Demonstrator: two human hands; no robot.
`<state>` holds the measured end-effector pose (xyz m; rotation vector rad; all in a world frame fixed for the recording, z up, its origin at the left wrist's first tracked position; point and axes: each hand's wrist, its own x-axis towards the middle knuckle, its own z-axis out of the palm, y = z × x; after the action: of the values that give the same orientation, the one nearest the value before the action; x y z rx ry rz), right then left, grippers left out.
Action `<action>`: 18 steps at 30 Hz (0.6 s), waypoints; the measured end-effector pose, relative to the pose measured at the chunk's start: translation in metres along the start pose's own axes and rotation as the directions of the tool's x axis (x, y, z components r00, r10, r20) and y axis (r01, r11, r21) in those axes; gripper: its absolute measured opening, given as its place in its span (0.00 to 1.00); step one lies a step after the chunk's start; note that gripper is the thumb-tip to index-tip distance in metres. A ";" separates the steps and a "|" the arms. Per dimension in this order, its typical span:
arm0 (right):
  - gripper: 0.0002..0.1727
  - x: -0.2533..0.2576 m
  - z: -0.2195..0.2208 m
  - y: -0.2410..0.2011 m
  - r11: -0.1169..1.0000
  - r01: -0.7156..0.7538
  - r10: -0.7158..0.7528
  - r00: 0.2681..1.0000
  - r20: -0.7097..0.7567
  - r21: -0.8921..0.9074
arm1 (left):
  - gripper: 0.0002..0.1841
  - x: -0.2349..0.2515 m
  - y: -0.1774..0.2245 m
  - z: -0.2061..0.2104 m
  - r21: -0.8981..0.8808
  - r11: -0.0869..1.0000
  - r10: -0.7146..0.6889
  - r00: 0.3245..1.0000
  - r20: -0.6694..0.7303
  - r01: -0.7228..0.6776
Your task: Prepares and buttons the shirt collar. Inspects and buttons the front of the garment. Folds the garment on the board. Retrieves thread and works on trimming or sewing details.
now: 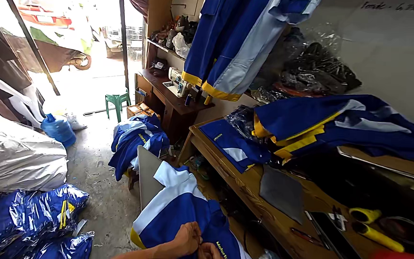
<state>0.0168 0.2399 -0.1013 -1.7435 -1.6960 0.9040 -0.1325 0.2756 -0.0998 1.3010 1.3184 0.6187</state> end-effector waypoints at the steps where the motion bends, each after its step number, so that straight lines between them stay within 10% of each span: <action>1: 0.13 0.000 0.001 0.001 1.000 0.004 -0.004 1.000 -0.011 0.004 | 0.13 0.000 0.000 -0.001 -0.008 1.000 -0.005 1.000 -0.002 0.005; 18: 0.07 -0.008 0.022 -0.011 0.977 0.149 -0.167 0.979 -0.120 -0.150 | 0.12 -0.002 -0.006 0.003 -0.044 0.994 -0.100 0.992 -0.071 0.097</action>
<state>-0.0075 0.2306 -0.1058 -1.6883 -1.8177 0.5976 -0.1320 0.2714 -0.1049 1.1823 1.4143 0.6265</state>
